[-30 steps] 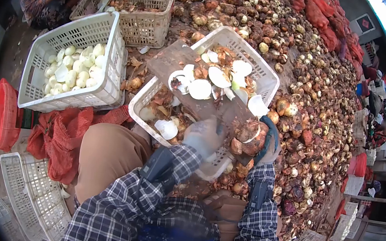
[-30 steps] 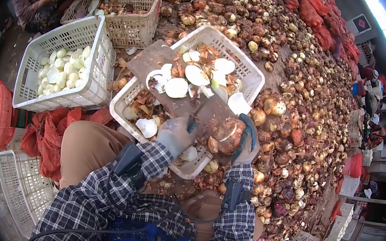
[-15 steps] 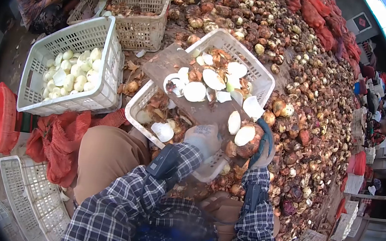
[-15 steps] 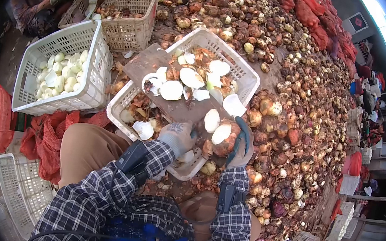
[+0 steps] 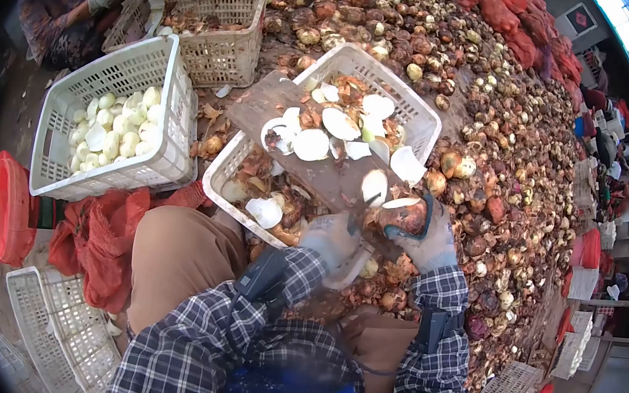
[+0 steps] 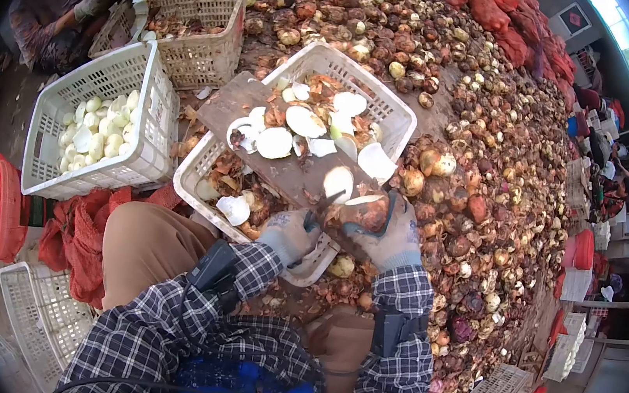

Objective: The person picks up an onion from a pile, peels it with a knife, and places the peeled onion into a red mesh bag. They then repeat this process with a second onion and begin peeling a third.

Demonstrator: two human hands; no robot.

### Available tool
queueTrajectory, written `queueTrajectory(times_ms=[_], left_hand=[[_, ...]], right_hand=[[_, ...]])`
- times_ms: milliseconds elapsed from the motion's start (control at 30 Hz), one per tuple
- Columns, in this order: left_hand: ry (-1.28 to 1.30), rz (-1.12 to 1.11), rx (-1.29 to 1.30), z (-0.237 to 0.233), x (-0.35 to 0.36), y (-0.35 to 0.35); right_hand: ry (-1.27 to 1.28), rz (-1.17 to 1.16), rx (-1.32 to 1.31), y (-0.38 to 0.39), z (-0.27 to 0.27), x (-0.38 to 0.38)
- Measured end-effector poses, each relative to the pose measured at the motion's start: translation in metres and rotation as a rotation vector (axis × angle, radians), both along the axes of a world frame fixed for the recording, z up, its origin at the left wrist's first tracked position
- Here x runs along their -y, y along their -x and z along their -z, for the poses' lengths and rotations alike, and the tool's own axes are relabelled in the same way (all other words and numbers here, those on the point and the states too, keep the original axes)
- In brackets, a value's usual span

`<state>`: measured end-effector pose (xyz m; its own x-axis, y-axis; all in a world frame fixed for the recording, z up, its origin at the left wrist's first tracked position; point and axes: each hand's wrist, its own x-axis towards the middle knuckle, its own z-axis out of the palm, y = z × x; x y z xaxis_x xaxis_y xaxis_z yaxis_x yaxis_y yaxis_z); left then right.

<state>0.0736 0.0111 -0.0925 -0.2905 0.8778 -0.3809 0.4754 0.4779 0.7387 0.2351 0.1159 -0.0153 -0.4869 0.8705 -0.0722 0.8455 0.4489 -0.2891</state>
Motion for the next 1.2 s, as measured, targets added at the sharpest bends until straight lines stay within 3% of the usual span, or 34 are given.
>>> queueTrajectory(times_ms=[100, 233, 267, 367, 433, 567, 667, 767, 833, 900, 967, 1000, 1100, 1200], left_hand=[[0.036, -0.032, -0.084, -0.018, -0.003, 0.017], [-0.015, -0.181, 0.026, -0.031, -0.008, 0.028], [-0.064, -0.114, 0.038, -0.033, -0.010, 0.028], [-0.223, -0.099, 0.259, -0.025, -0.026, 0.019], [-0.203, -0.158, 0.256, -0.024, -0.045, 0.012], [-0.297, -0.271, 0.335, 0.014, -0.085, -0.010], [-0.318, -0.308, 0.251, 0.006, -0.090, -0.013], [-0.123, -0.201, 0.085, -0.023, -0.081, -0.005], [-0.106, -0.219, 0.173, -0.051, -0.066, 0.000], [-0.194, -0.243, 0.345, -0.044, -0.061, 0.000], [-0.382, -0.282, 0.601, -0.003, -0.066, 0.001], [-0.344, -0.310, 0.759, 0.000, -0.068, 0.004], [-0.407, -0.249, 0.852, -0.079, -0.048, 0.019], [-0.530, -0.196, 0.598, -0.101, -0.032, 0.031]], right_hand=[[0.222, 0.127, 0.099, 0.014, -0.034, -0.001], [0.168, 0.168, -0.136, -0.011, 0.008, -0.014], [0.217, 0.170, -0.209, -0.014, 0.016, -0.019], [0.358, 0.174, -0.415, -0.018, 0.035, -0.030], [0.449, 0.177, -0.538, -0.019, 0.041, -0.030], [0.349, 0.145, -0.433, -0.022, 0.040, -0.026], [0.519, 0.269, -0.763, -0.024, 0.041, -0.018], [0.790, 0.421, -1.153, -0.036, 0.051, -0.023], [0.954, 0.513, -1.489, -0.036, 0.051, -0.020], [1.149, 0.268, -1.681, -0.034, 0.041, -0.012], [1.193, 0.157, -1.751, -0.016, 0.020, 0.001], [1.217, 0.103, -1.782, -0.008, 0.010, 0.009], [1.503, 0.063, -1.985, 0.011, -0.017, 0.023], [1.386, 0.008, -1.741, 0.013, -0.028, 0.026]])
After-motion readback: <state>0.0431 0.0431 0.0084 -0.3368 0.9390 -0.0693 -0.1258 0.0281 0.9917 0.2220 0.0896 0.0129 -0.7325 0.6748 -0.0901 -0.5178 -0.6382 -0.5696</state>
